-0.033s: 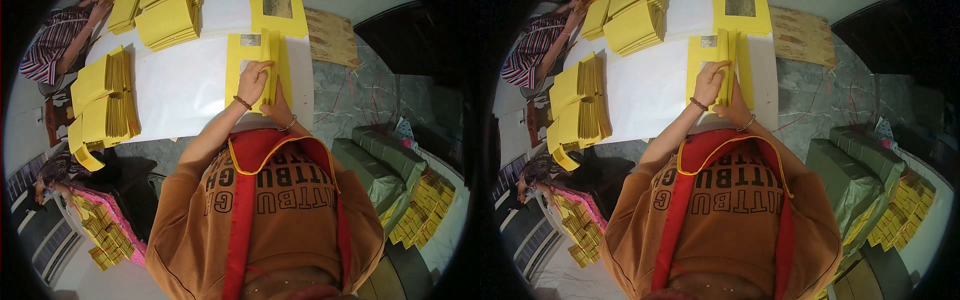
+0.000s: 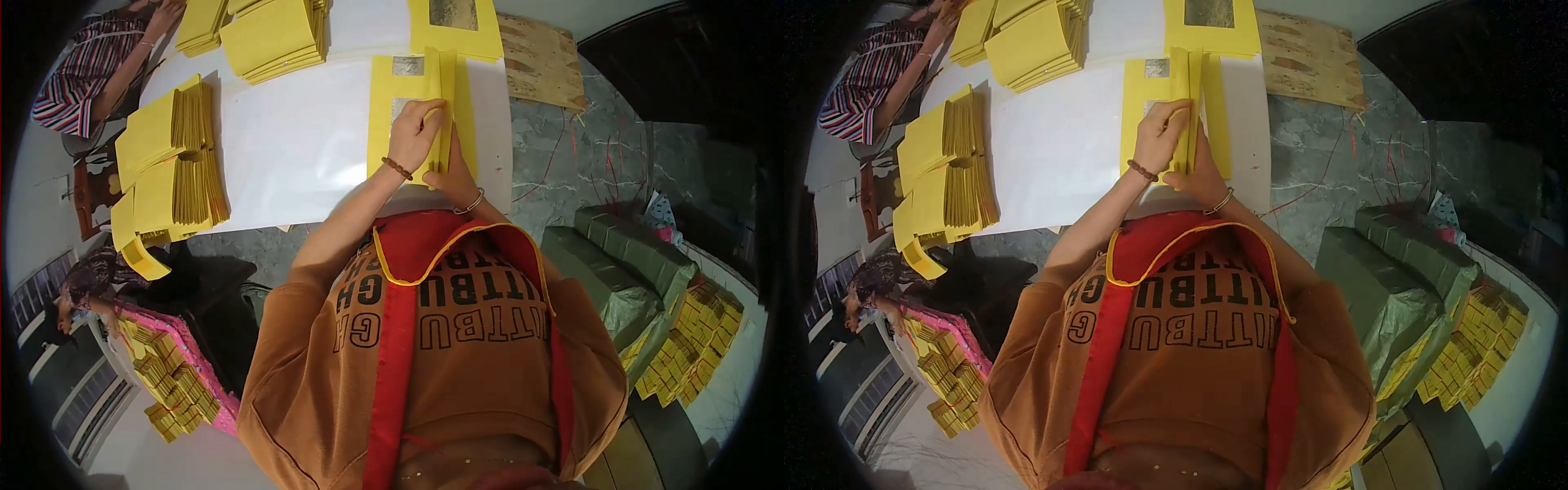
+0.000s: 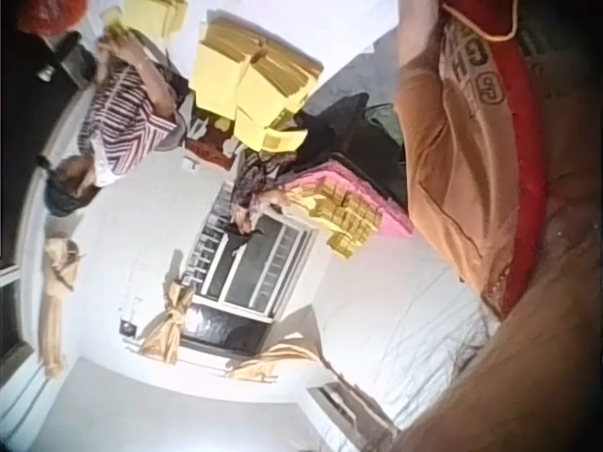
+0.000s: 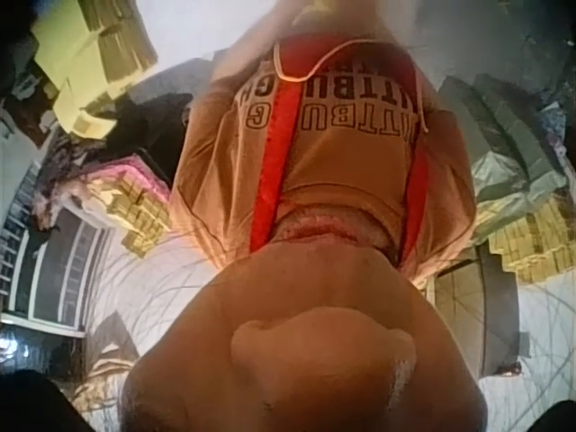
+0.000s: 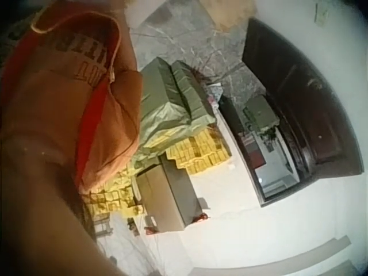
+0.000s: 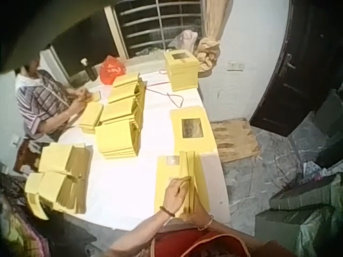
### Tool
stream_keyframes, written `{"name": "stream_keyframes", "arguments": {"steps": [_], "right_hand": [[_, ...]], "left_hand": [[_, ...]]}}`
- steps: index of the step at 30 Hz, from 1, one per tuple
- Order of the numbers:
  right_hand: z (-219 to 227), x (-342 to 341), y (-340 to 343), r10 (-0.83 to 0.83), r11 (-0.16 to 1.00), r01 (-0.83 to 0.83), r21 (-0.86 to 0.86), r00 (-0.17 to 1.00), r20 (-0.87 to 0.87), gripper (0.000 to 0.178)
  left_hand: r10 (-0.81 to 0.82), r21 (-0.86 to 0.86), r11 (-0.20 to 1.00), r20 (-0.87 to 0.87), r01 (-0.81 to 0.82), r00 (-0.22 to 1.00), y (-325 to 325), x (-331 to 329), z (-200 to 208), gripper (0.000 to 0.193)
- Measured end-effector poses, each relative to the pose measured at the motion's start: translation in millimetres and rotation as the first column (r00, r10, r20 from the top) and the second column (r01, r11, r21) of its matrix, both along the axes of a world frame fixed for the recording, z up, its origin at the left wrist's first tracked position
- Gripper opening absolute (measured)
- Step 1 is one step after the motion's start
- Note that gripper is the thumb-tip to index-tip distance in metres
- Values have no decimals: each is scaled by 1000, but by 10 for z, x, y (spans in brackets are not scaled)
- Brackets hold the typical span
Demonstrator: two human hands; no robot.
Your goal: Folding and stacking yellow ceremonial papers on a table.
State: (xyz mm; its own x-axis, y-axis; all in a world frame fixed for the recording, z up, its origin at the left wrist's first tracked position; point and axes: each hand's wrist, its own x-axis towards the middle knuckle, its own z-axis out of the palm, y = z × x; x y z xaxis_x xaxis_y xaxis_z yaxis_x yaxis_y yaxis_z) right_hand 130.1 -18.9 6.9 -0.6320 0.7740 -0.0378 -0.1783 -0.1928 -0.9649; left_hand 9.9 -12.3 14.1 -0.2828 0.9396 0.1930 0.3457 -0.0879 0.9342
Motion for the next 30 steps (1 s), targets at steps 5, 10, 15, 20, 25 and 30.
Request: {"name": "stream_keyframes", "arguments": {"steps": [5,10,15,20,25,30], "right_hand": [[-93,-9,-25,-59,998,59,7,998,25,106],[-32,3,-16,-64,997,62,37,997,44,104],[12,2,-4,-30,1000,30,2,999,39,109],[107,-27,-2,-58,998,57,-10,996,-72,100],[116,-35,-10,-42,998,42,46,999,-5,103],[-98,-15,-22,-72,995,71,66,997,3,108]], "left_hand": [[55,-41,998,-52,-57,997,-7,38,-8,34],[24,-35,999,6,-24,1000,-13,-5,-42,33],[4,-79,997,49,-1,999,-28,-20,-43,27],[91,-194,979,153,-61,984,-52,-2,-35,15],[58,11,998,48,-58,997,-20,-30,-75,20],[33,-164,986,-29,-37,999,-23,52,126,29]]}}
